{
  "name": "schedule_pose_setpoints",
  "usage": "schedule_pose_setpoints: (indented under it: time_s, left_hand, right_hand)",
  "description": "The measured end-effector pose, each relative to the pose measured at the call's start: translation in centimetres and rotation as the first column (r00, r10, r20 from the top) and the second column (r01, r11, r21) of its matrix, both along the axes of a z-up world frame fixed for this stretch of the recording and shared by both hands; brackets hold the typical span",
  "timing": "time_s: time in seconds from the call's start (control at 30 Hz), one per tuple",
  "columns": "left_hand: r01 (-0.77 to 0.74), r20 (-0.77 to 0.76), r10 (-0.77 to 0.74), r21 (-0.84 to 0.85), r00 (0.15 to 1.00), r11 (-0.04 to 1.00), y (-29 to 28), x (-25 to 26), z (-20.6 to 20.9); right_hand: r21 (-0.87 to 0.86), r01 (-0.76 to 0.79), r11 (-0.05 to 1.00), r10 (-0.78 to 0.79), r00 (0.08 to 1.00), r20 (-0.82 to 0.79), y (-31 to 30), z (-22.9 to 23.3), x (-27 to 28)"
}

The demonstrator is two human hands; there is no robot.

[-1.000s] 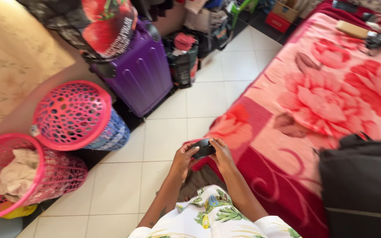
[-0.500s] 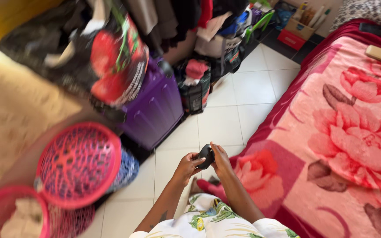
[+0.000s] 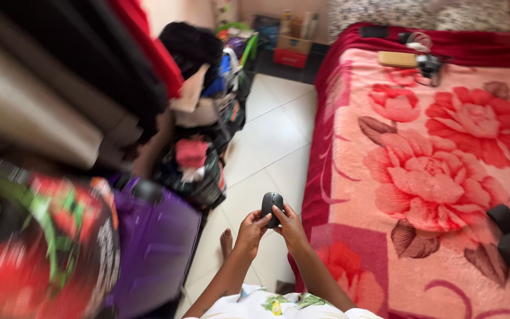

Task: The person unpacks a black backpack placed on a bed, removing a phone, a wallet, a computer mouse, a white charging cable, and a black power adapter. Each item is placed on the bed beside the bag.

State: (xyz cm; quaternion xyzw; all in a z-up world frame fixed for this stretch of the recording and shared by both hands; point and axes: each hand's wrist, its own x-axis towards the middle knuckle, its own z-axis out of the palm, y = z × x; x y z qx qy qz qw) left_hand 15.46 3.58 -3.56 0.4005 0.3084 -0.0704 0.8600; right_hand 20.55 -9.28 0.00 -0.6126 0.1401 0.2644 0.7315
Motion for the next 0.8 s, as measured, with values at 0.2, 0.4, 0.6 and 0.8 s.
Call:
schedule_pose_setpoints:
  time_s: [0.2,0.4,0.6,0.8]
  left_hand:
    - [0.22,0.048,-0.222,0.035,0.974,0.975,4.5,12.5,0.4]
    - [0.293,0.062,-0.293,0.015,0.954,0.956,7.0,23.1,0.1]
    - [0.395,-0.011,-0.395,-0.022,0.919,0.919,5.1,32.7,-1.1]
    - [0.461,-0.025,-0.461,0.061,0.887,0.885,1.9,47.0,0.9]
  right_hand:
    - [0.082,0.14,0.987,-0.144,0.989,0.043,2.5,-0.3,8.6]
    - [0.119,0.297,0.947,-0.305,0.951,0.049,5.5,-0.3,16.4]
    - [0.039,0.381,0.924,-0.38,0.925,-0.03,3.8,-1.3,24.8]
    - [0.154,0.415,0.897,-0.417,0.909,-0.019,0.1,-1.8,38.5]
